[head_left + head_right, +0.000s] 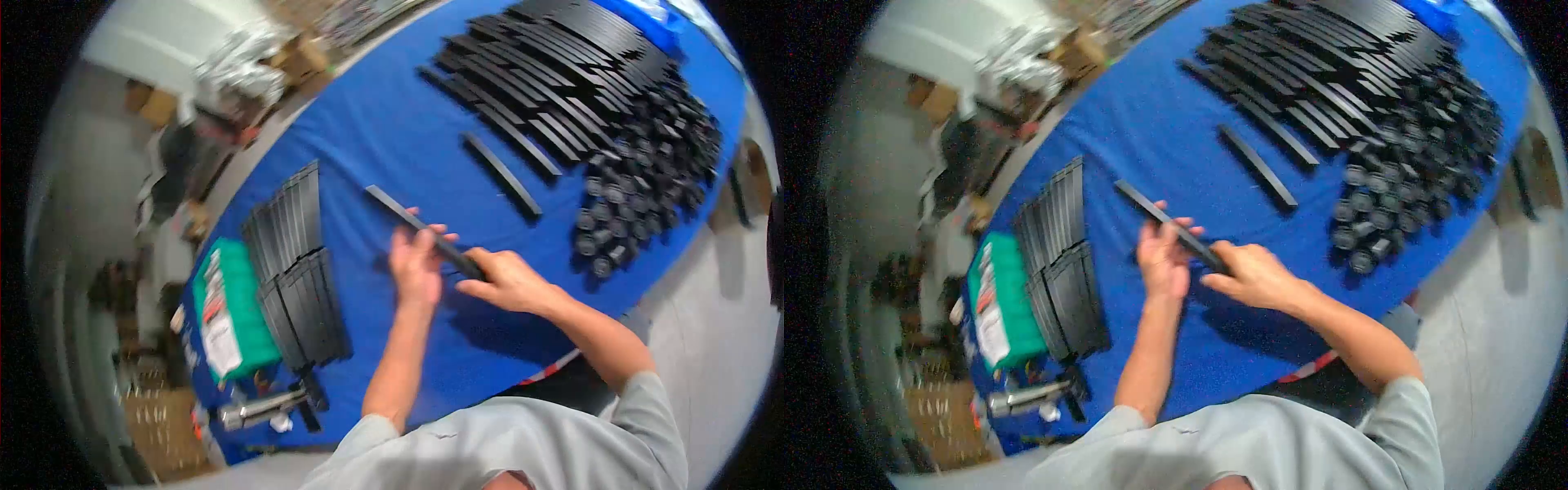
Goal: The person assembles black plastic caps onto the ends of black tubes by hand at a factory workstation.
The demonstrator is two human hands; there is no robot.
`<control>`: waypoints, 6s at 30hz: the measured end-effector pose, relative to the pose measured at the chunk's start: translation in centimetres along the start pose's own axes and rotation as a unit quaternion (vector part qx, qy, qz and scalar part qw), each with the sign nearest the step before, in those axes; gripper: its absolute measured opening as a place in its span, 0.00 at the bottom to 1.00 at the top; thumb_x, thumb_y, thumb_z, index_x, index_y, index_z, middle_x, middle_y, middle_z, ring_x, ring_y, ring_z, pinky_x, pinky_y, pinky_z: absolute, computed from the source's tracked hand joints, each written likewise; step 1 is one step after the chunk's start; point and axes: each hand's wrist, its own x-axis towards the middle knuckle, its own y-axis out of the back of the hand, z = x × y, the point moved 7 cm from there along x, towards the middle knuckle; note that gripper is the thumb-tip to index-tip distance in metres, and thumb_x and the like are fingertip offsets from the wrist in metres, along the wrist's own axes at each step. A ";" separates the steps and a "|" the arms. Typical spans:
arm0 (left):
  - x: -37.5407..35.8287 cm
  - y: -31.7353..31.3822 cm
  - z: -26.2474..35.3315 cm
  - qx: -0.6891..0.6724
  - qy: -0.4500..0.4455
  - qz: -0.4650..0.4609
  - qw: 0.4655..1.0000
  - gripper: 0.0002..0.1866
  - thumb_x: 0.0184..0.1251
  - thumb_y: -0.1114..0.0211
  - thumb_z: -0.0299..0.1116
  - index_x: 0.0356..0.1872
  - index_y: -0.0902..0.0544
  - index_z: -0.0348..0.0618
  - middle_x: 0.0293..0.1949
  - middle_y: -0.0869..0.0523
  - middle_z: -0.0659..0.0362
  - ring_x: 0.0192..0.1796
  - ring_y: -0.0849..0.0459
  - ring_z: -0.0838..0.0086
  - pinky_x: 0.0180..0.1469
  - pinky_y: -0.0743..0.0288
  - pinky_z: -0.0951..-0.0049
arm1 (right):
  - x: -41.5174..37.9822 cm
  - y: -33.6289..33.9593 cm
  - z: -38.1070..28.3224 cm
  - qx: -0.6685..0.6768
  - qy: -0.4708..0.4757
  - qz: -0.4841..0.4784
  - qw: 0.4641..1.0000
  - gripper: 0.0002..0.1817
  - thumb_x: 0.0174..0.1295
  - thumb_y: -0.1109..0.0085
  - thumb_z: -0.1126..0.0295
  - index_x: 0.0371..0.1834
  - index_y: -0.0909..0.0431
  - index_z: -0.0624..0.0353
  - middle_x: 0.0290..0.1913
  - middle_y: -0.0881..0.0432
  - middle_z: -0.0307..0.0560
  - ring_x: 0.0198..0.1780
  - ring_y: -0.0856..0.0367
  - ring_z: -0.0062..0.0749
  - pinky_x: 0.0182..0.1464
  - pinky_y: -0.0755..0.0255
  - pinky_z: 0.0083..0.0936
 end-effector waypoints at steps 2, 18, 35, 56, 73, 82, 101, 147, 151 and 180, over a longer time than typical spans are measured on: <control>-1.2 0.4 0.6 0.011 -0.010 0.025 1.000 0.24 0.74 0.32 0.30 0.67 0.30 0.50 0.47 0.12 0.51 0.44 0.08 0.56 0.45 0.10 0.58 | -0.3 -0.5 -0.2 0.029 0.015 -0.001 0.999 0.19 0.66 0.33 0.58 0.48 0.21 0.64 0.31 0.16 0.61 0.35 0.14 0.59 0.38 0.26 0.50; -6.7 2.6 2.2 0.001 -0.012 0.104 0.995 0.18 0.74 0.32 0.31 0.55 0.34 0.50 0.45 0.14 0.55 0.47 0.09 0.60 0.45 0.09 0.53 | -0.9 -2.6 -2.4 -0.001 0.081 -0.003 0.997 0.14 0.63 0.32 0.72 0.49 0.22 0.66 0.29 0.22 0.59 0.29 0.21 0.52 0.33 0.30 0.43; -8.0 4.6 2.1 0.007 -0.014 0.125 0.992 0.24 0.72 0.29 0.35 0.60 0.32 0.47 0.41 0.15 0.55 0.41 0.09 0.65 0.40 0.09 0.62 | -1.7 -5.5 -3.4 0.043 0.043 -0.099 0.993 0.20 0.63 0.29 0.65 0.51 0.23 0.67 0.24 0.30 0.49 0.26 0.31 0.33 0.31 0.36 0.34; -7.0 3.3 2.0 0.157 0.021 0.042 0.986 0.22 0.73 0.28 0.34 0.62 0.26 0.40 0.36 0.15 0.59 0.32 0.15 0.75 0.35 0.17 0.75 | -0.6 -2.9 -1.6 0.076 0.065 -0.110 0.989 0.35 0.71 0.39 0.44 0.60 0.21 0.71 0.38 0.11 0.63 0.39 0.11 0.56 0.44 0.20 0.43; -10.3 -3.5 7.2 0.563 -0.265 -0.078 0.779 0.16 0.65 0.24 0.26 0.52 0.15 0.37 0.39 0.10 0.55 0.39 0.13 0.77 0.41 0.19 0.74 | 0.0 -0.1 1.1 0.469 -0.042 0.123 0.873 0.12 0.68 0.32 0.68 0.48 0.20 0.63 0.37 0.16 0.42 0.32 0.17 0.24 0.35 0.20 0.25; -9.3 -0.2 1.7 -0.040 0.184 -0.017 0.982 0.22 0.80 0.39 0.50 0.58 0.21 0.42 0.44 0.12 0.57 0.43 0.12 0.72 0.44 0.15 0.70 | -2.7 -0.5 -5.4 0.008 0.302 0.115 0.946 0.26 0.49 0.27 0.81 0.55 0.18 0.58 0.57 0.20 0.57 0.55 0.14 0.50 0.54 0.18 0.35; 12.3 24.1 26.3 0.804 -0.078 0.227 0.544 0.29 0.53 0.26 0.48 0.53 0.11 0.39 0.44 0.08 0.43 0.49 0.08 0.53 0.55 0.17 0.56 | 0.2 -3.6 -0.2 -0.207 0.227 0.066 0.949 0.34 0.56 0.34 0.78 0.70 0.29 0.65 0.55 0.18 0.58 0.51 0.16 0.51 0.53 0.20 0.42; 3.2 -11.4 5.6 0.642 -0.226 -0.251 0.689 0.14 0.63 0.24 0.31 0.47 0.13 0.38 0.38 0.10 0.53 0.37 0.12 0.67 0.41 0.18 0.68 | -2.5 -6.2 -2.0 -0.238 0.387 0.082 0.887 0.10 0.57 0.41 0.66 0.36 0.23 0.61 0.33 0.21 0.46 0.36 0.16 0.40 0.36 0.21 0.39; -2.5 -19.0 -2.5 0.609 -0.232 -0.395 0.648 0.18 0.60 0.22 0.33 0.50 0.15 0.41 0.43 0.11 0.53 0.38 0.11 0.65 0.40 0.16 0.67 | -3.4 -8.6 -1.6 -0.265 0.416 0.092 0.865 0.08 0.54 0.39 0.67 0.31 0.20 0.61 0.31 0.19 0.46 0.35 0.14 0.43 0.34 0.20 0.39; -3.3 -8.6 1.5 0.683 -0.219 -0.214 0.663 0.20 0.60 0.22 0.35 0.51 0.15 0.37 0.38 0.11 0.51 0.31 0.12 0.68 0.36 0.18 0.67 | -7.1 -5.9 -4.5 -0.200 0.442 0.031 0.874 0.08 0.54 0.39 0.67 0.29 0.21 0.61 0.29 0.18 0.49 0.32 0.14 0.44 0.31 0.20 0.41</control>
